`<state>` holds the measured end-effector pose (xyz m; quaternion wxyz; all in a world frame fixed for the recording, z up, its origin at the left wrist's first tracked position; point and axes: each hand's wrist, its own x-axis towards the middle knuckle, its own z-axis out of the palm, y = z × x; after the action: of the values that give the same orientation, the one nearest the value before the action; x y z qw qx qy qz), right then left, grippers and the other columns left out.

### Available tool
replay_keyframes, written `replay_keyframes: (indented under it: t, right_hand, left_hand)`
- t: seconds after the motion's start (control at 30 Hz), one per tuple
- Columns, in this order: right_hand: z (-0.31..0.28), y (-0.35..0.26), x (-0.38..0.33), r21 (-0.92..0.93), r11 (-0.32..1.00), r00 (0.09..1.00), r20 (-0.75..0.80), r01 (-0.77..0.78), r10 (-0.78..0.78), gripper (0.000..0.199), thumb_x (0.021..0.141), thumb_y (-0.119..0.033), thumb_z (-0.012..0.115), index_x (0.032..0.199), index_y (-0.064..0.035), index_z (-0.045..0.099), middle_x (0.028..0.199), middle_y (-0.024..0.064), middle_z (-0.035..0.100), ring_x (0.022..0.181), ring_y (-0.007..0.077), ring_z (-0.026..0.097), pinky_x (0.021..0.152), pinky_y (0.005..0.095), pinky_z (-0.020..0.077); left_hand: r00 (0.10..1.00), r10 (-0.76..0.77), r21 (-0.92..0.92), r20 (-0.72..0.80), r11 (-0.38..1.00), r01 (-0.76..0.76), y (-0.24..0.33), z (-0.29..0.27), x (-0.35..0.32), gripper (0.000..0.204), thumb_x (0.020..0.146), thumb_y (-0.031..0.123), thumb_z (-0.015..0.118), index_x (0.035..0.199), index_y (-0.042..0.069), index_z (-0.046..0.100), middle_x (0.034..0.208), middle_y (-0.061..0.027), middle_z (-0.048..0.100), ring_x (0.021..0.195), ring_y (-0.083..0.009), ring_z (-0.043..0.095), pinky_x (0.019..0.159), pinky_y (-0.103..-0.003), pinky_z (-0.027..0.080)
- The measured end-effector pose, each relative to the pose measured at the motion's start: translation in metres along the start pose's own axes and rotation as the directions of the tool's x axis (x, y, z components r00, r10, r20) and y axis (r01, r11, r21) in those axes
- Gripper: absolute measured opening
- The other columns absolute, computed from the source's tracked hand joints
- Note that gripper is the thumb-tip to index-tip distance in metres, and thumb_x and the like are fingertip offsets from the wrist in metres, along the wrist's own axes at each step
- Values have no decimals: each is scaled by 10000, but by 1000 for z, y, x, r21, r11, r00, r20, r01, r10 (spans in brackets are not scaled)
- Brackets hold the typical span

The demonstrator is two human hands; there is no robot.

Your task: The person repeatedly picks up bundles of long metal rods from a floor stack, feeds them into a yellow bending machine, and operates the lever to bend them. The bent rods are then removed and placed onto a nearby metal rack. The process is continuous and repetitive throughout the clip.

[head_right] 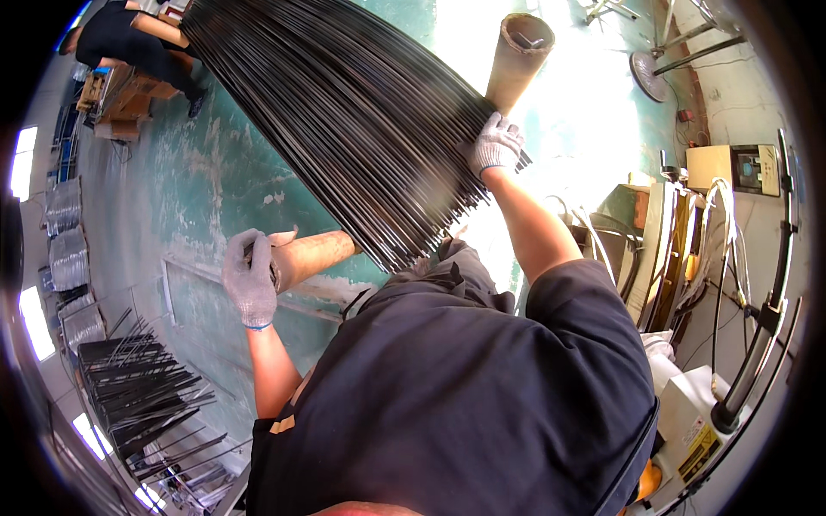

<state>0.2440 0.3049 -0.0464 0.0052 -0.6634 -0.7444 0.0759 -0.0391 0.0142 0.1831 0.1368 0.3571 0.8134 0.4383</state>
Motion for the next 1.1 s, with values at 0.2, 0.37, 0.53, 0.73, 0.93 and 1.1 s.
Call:
replay_keyframes:
  t: [0.2, 0.37, 0.53, 0.73, 0.93, 1.1]
  right_hand:
    - [1, 13, 6, -33, 989, 985, 95, 147, -143, 816, 736, -555, 826, 1256, -8, 515, 1201, 209, 597, 1132, 394, 579, 964, 487, 482]
    - [9, 6, -11, -36, 979, 972, 131, 199, -193, 810, 737, -539, 834, 1262, -11, 516, 1218, 217, 586, 1172, 385, 560, 980, 496, 477]
    - [12, 0, -15, -54, 991, 985, 125, 126, -118, 712, 739, -511, 853, 1187, -30, 580, 1190, 217, 632, 1139, 381, 598, 952, 475, 513]
    - [-3, -11, -5, 102, 994, 939, 335, 43, -75, 553, 780, -405, 845, 1150, -53, 634, 1138, 197, 712, 1085, 361, 693, 926, 470, 561]
    - [4, -16, -4, 46, 995, 944, 316, 85, -96, 425, 765, -331, 799, 1064, -36, 728, 1089, 237, 732, 1059, 392, 705, 924, 465, 571]
    - [-16, -15, 2, 80, 971, 900, 366, 224, -237, 411, 762, -351, 769, 1038, -47, 761, 1040, 238, 737, 1006, 394, 711, 903, 465, 574]
  left_hand:
    - [999, -49, 84, 13, 995, 48, 13, 2, 3, 102, 959, 89, 634, 980, -11, 637, 890, -69, 778, 760, -115, 582, 778, -277, 495]
    - [998, -62, 12, 3, 998, 62, 4, 2, 3, 130, 940, 92, 663, 1011, -16, 667, 918, -78, 724, 843, -137, 605, 826, -305, 501]
    - [1000, -14, -7, -18, 1000, 14, 4, 3, 1, 80, 947, 63, 653, 978, -11, 648, 881, -73, 766, 781, -99, 600, 770, -282, 509]
    - [999, -13, 14, -49, 1000, 13, -8, -11, 4, 97, 925, 104, 683, 927, 10, 659, 800, -77, 721, 706, -132, 622, 690, -305, 520]
    - [995, 60, 96, -84, 994, -52, -15, -21, 2, 154, 870, 168, 690, 927, 26, 677, 855, -107, 740, 784, -282, 713, 736, -373, 547]
    - [993, 51, 28, -103, 998, -48, -19, -20, 0, 135, 890, 163, 660, 929, 33, 665, 840, -97, 748, 799, -288, 723, 754, -374, 551]
